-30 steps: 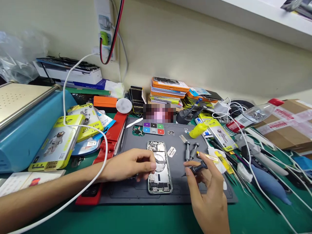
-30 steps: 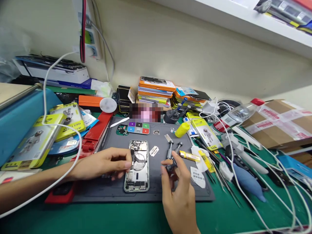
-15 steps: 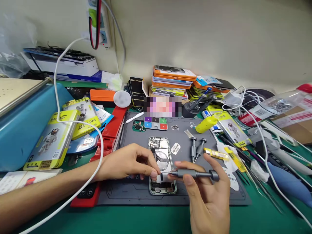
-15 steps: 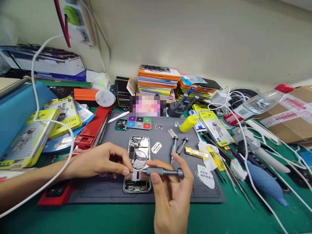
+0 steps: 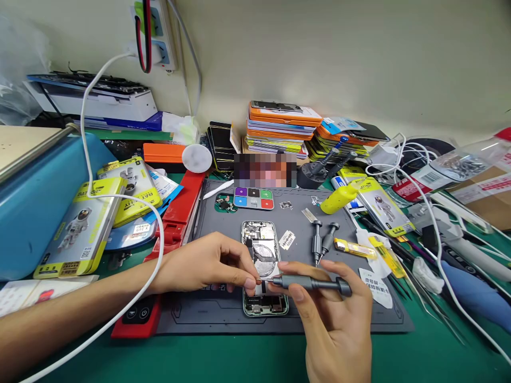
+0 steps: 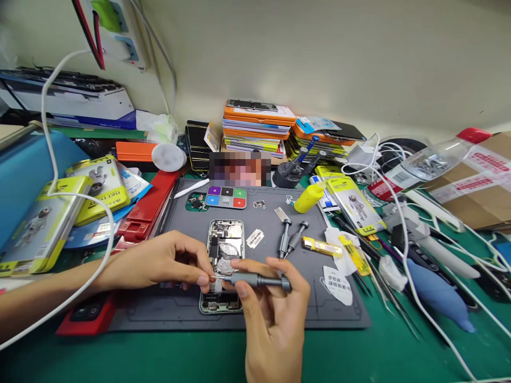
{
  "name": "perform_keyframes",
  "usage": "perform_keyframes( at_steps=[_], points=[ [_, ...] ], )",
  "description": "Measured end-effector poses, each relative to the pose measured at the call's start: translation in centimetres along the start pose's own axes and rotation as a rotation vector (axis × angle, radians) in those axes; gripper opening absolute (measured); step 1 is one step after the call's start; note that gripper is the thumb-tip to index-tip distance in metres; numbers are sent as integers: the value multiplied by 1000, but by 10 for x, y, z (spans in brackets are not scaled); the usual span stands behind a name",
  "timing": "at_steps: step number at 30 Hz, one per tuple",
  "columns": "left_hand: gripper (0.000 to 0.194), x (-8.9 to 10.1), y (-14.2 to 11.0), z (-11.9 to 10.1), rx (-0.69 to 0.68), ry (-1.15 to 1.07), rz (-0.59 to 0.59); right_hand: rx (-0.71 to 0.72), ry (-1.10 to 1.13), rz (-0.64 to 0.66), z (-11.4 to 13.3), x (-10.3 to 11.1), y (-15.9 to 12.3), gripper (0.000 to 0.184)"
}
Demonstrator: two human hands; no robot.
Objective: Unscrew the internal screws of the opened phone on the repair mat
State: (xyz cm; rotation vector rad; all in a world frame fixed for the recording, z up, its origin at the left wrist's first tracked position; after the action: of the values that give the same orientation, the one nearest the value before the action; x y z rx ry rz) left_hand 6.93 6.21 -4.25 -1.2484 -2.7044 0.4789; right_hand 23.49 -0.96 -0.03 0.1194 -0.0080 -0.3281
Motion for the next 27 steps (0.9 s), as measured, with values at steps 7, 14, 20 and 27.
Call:
perform_keyframes(
  at_steps=[7, 14, 20, 27],
  points=[
    [20, -1, -2, -5, -17, -36, 2, 2, 22, 90, -9, 5, 7, 33],
    [18, -1, -2, -6, -34, -108, 22, -66, 73, 85, -17, 8, 9, 39],
    [18, -1, -2, -4, -32, -106, 11, -73, 66, 88, -20, 9, 8, 41],
    [16, -1, -3, -9, -41, -59, 5, -72, 86, 114, -19, 5, 8, 40]
  ],
)
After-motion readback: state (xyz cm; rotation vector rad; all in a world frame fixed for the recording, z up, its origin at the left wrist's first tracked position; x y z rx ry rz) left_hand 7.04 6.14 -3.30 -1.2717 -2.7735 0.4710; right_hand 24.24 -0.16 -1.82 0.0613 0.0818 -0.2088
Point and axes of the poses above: each hand's wrist, its own y-axis towards the middle knuckle, its own x-axis out of the back of the hand, z = x × y, the point moved 10 cm from there along y, towards the middle knuckle, and after that the axes turned 3 degrees about y, right-handed, at the moved point
